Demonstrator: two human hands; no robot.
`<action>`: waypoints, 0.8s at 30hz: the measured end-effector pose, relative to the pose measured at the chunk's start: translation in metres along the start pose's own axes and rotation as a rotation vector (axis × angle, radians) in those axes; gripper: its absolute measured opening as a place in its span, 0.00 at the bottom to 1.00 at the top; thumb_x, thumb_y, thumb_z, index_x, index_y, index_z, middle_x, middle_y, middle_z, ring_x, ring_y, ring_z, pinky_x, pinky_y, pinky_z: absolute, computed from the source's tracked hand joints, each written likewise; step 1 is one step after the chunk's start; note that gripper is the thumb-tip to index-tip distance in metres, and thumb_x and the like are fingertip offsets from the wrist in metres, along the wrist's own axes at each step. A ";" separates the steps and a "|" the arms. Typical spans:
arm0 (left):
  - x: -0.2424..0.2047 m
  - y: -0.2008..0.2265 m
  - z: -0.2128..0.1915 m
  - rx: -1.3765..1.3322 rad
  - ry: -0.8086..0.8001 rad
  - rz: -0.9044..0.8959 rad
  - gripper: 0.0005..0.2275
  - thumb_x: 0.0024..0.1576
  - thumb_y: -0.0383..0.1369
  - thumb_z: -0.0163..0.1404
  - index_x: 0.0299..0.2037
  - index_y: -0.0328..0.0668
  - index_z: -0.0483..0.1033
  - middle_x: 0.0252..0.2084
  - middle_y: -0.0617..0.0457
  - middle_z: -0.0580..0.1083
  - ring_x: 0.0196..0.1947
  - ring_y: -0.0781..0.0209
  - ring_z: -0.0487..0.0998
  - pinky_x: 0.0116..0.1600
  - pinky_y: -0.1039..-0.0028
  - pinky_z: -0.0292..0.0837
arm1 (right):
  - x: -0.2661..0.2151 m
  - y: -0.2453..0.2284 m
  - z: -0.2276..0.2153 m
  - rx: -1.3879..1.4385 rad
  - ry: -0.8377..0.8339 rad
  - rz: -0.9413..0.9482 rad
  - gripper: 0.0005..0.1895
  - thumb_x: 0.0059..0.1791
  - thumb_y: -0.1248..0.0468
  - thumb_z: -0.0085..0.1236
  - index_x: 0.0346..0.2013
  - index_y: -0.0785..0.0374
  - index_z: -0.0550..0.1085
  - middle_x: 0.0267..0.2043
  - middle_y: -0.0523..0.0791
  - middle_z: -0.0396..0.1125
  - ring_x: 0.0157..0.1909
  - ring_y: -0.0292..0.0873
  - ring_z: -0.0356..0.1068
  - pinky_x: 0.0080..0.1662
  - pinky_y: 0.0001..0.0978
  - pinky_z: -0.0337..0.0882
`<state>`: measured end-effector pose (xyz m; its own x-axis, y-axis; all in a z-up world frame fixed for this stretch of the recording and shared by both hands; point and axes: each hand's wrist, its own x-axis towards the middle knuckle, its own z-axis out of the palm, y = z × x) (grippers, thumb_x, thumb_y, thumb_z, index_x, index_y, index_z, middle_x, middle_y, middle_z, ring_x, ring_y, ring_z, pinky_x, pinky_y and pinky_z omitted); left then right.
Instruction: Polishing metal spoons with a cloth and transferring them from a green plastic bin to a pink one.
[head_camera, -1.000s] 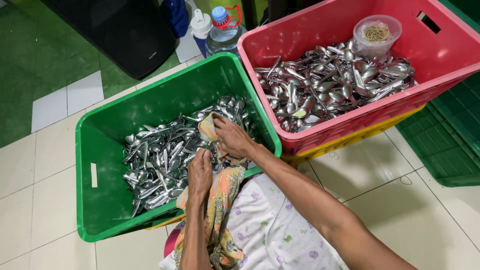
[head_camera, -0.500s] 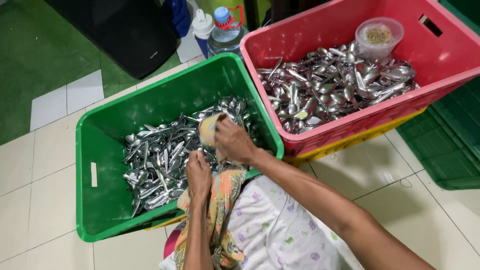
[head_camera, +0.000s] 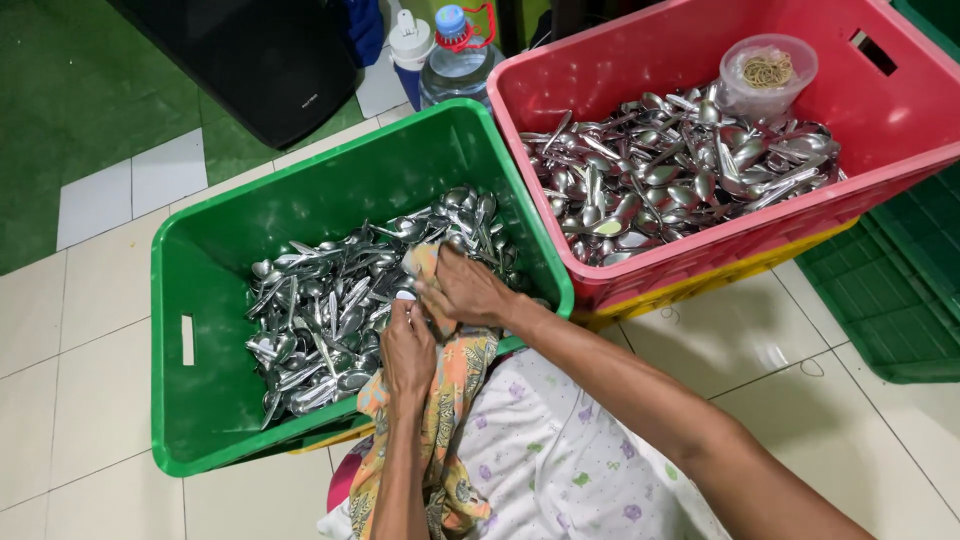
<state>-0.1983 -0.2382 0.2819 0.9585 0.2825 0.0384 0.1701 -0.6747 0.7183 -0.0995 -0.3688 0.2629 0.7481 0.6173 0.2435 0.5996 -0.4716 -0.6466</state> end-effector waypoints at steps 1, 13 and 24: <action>0.000 0.002 -0.001 -0.001 0.000 -0.001 0.08 0.66 0.31 0.38 0.42 0.40 0.70 0.30 0.32 0.78 0.36 0.29 0.80 0.40 0.48 0.70 | -0.001 -0.009 -0.005 0.000 -0.002 0.000 0.31 0.58 0.47 0.35 0.51 0.78 0.67 0.46 0.64 0.63 0.46 0.65 0.71 0.42 0.56 0.74; -0.002 0.007 -0.004 0.008 -0.047 0.051 0.08 0.67 0.32 0.38 0.41 0.40 0.71 0.25 0.32 0.77 0.32 0.31 0.80 0.38 0.51 0.69 | 0.016 0.055 0.042 -0.323 0.231 0.048 0.17 0.51 0.56 0.51 0.46 0.67 0.68 0.46 0.54 0.62 0.37 0.63 0.70 0.30 0.56 0.72; -0.001 0.007 -0.006 -0.032 -0.043 0.036 0.09 0.68 0.32 0.38 0.40 0.41 0.71 0.20 0.38 0.75 0.25 0.42 0.78 0.36 0.59 0.68 | 0.017 0.046 0.027 -0.126 0.138 0.189 0.17 0.54 0.52 0.41 0.50 0.60 0.59 0.41 0.56 0.70 0.34 0.66 0.74 0.35 0.60 0.71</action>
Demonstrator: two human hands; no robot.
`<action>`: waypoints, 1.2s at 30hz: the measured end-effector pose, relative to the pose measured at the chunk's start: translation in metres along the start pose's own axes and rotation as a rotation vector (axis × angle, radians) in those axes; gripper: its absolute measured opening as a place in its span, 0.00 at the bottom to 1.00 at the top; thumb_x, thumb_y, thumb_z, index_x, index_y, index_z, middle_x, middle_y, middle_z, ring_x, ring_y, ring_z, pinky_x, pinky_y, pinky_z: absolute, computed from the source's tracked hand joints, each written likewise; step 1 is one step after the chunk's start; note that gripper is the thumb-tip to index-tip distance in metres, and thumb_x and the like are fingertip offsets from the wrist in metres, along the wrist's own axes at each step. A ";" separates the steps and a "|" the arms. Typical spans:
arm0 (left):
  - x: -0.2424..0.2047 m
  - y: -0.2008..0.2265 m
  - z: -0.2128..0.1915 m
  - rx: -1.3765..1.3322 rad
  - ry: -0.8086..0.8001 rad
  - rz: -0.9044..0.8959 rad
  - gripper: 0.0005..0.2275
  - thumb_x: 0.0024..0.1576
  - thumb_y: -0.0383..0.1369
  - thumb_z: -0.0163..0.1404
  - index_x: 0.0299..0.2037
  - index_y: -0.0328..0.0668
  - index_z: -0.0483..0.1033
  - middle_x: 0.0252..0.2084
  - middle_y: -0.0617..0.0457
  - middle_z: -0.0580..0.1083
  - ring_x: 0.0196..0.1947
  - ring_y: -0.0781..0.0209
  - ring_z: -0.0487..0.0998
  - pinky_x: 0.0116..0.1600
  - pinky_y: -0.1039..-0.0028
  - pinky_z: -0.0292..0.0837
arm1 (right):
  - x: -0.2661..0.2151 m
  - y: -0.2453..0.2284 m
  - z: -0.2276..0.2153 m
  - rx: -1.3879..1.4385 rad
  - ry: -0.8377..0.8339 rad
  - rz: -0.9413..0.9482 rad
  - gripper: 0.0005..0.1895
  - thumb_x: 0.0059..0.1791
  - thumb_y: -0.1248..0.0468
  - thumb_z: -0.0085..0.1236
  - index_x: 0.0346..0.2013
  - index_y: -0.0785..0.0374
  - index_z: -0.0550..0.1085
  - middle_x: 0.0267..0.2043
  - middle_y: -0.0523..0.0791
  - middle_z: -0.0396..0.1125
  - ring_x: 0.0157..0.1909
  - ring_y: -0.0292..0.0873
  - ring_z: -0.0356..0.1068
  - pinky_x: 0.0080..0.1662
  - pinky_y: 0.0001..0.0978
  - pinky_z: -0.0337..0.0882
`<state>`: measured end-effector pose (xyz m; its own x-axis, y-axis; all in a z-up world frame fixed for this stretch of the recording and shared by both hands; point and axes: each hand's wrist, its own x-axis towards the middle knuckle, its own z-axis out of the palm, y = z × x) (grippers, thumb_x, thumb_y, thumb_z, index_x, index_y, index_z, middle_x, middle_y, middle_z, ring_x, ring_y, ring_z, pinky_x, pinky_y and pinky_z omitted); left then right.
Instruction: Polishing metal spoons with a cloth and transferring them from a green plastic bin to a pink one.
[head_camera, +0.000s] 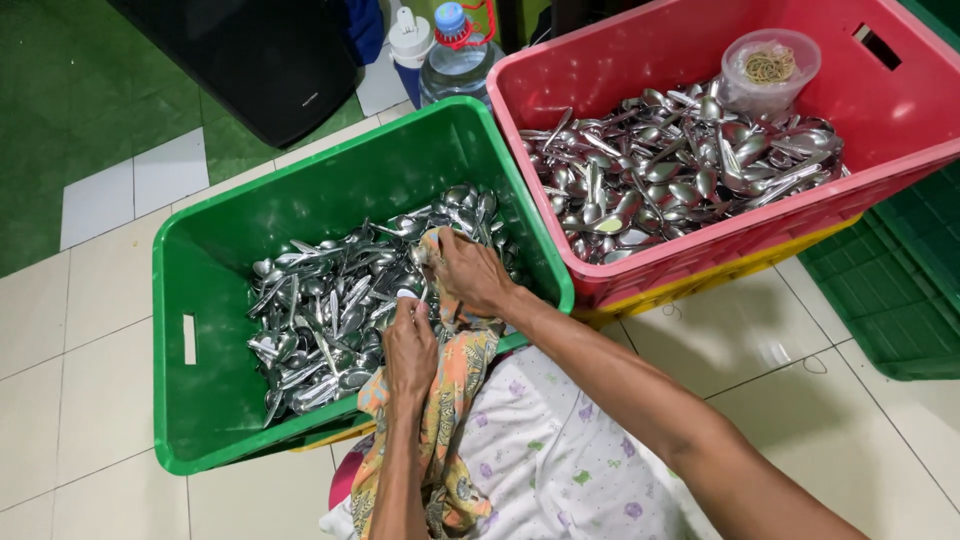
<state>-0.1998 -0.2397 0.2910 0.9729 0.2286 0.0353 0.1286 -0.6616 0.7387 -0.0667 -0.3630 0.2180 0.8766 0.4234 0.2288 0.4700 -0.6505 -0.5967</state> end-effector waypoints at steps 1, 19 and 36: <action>0.000 -0.002 0.001 0.000 -0.001 0.000 0.09 0.68 0.32 0.38 0.40 0.41 0.71 0.20 0.38 0.75 0.25 0.42 0.78 0.36 0.59 0.68 | -0.002 -0.008 -0.005 0.000 0.000 0.001 0.17 0.54 0.52 0.41 0.50 0.60 0.59 0.41 0.56 0.70 0.34 0.66 0.74 0.35 0.60 0.71; 0.001 -0.012 0.004 0.011 -0.048 0.021 0.10 0.67 0.36 0.38 0.42 0.44 0.71 0.30 0.34 0.78 0.38 0.29 0.79 0.43 0.47 0.70 | 0.006 0.017 0.016 -0.258 0.143 -0.275 0.14 0.50 0.57 0.48 0.47 0.58 0.63 0.22 0.57 0.71 0.25 0.63 0.75 0.30 0.56 0.73; -0.001 -0.007 0.001 -0.262 -0.084 0.030 0.12 0.70 0.31 0.36 0.39 0.39 0.73 0.21 0.51 0.68 0.22 0.58 0.66 0.33 0.70 0.65 | -0.009 -0.003 -0.010 0.699 0.196 0.220 0.17 0.52 0.48 0.59 0.37 0.59 0.74 0.33 0.51 0.73 0.43 0.55 0.75 0.46 0.50 0.71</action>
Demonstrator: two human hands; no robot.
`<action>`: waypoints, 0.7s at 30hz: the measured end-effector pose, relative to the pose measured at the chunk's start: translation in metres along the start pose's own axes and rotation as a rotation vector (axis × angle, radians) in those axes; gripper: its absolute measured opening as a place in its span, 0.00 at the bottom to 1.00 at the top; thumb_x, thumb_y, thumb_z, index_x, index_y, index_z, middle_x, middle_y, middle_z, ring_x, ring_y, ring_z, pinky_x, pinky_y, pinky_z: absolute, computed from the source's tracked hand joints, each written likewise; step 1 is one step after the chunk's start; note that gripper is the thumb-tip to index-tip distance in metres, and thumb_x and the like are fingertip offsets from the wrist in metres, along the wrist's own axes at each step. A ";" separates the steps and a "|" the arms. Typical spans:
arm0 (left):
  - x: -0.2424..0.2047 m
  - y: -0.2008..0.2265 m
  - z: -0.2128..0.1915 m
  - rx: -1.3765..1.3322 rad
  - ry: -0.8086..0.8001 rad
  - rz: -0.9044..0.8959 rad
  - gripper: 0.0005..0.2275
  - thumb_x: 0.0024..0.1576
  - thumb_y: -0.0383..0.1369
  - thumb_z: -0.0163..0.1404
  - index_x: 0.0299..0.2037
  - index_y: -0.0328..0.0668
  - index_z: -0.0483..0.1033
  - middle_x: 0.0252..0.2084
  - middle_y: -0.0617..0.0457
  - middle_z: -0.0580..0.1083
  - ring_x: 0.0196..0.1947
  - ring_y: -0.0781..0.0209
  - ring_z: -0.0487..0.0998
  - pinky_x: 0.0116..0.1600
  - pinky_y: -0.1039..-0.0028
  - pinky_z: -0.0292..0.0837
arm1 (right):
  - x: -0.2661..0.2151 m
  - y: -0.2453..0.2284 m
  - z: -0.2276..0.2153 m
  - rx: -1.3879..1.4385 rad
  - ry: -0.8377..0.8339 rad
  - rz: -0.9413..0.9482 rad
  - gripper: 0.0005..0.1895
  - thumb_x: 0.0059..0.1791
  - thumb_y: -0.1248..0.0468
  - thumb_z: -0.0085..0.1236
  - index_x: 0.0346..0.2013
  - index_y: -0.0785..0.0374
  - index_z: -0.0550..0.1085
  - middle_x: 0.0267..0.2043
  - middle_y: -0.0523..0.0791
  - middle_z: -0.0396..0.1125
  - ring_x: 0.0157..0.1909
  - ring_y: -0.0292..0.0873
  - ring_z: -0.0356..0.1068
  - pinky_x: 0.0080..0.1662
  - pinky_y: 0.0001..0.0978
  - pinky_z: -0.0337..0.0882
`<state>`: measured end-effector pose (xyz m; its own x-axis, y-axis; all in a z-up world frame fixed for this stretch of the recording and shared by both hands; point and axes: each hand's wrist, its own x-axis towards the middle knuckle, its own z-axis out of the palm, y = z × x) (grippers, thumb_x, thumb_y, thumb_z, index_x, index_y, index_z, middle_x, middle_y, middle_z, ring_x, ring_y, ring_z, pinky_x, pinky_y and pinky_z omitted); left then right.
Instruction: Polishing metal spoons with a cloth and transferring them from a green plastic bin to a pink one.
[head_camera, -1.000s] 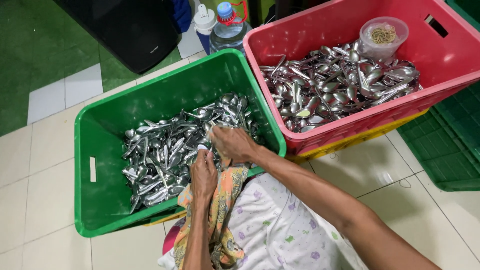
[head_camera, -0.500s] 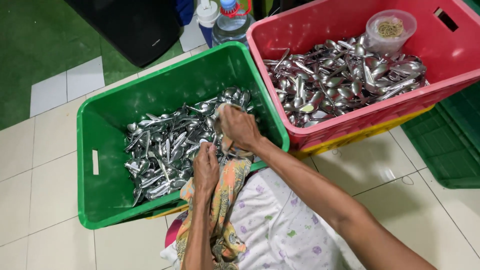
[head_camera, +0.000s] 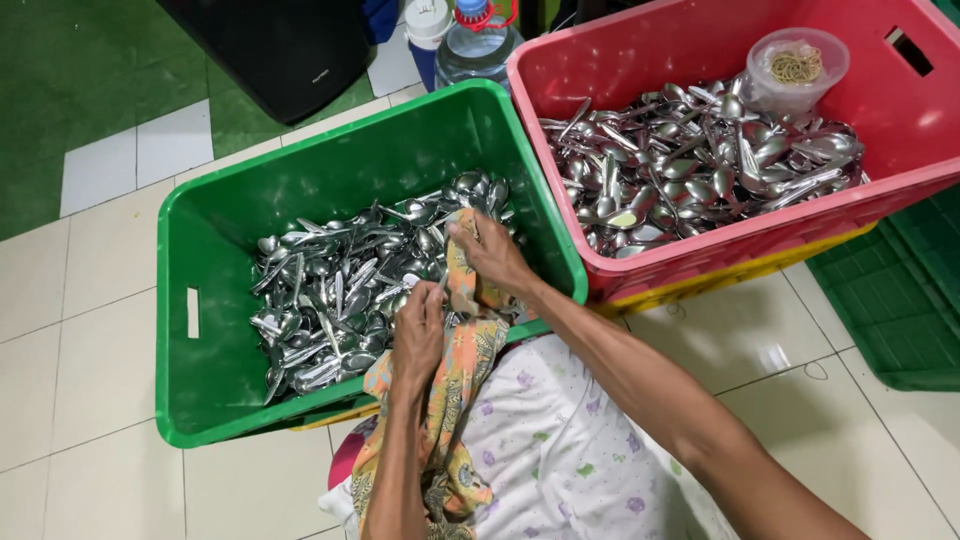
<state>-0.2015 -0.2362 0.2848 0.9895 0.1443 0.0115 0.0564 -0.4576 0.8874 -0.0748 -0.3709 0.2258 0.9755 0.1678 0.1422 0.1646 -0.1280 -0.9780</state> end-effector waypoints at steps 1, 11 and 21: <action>0.001 -0.002 0.000 0.000 -0.002 0.001 0.12 0.70 0.31 0.36 0.39 0.39 0.73 0.21 0.51 0.68 0.22 0.58 0.66 0.33 0.70 0.65 | 0.001 0.000 0.000 0.000 0.003 0.000 0.17 0.52 0.48 0.59 0.37 0.59 0.74 0.33 0.51 0.73 0.43 0.55 0.75 0.46 0.50 0.71; 0.015 -0.022 0.011 -0.031 0.155 0.028 0.11 0.69 0.33 0.37 0.38 0.41 0.71 0.21 0.49 0.68 0.23 0.56 0.68 0.33 0.68 0.65 | 0.002 0.013 0.010 0.097 0.171 0.196 0.24 0.55 0.45 0.50 0.33 0.63 0.76 0.31 0.52 0.73 0.40 0.50 0.72 0.45 0.47 0.69; 0.014 -0.013 0.009 0.032 0.182 0.033 0.17 0.69 0.41 0.43 0.30 0.41 0.71 0.20 0.49 0.66 0.23 0.58 0.70 0.34 0.66 0.67 | -0.012 0.016 0.034 0.363 -0.069 0.324 0.15 0.47 0.48 0.67 0.31 0.55 0.82 0.32 0.41 0.75 0.38 0.38 0.74 0.46 0.36 0.72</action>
<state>-0.1871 -0.2360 0.2690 0.9505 0.2839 0.1261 0.0316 -0.4922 0.8699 -0.0892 -0.3415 0.2032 0.9541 0.2418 -0.1765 -0.2191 0.1622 -0.9621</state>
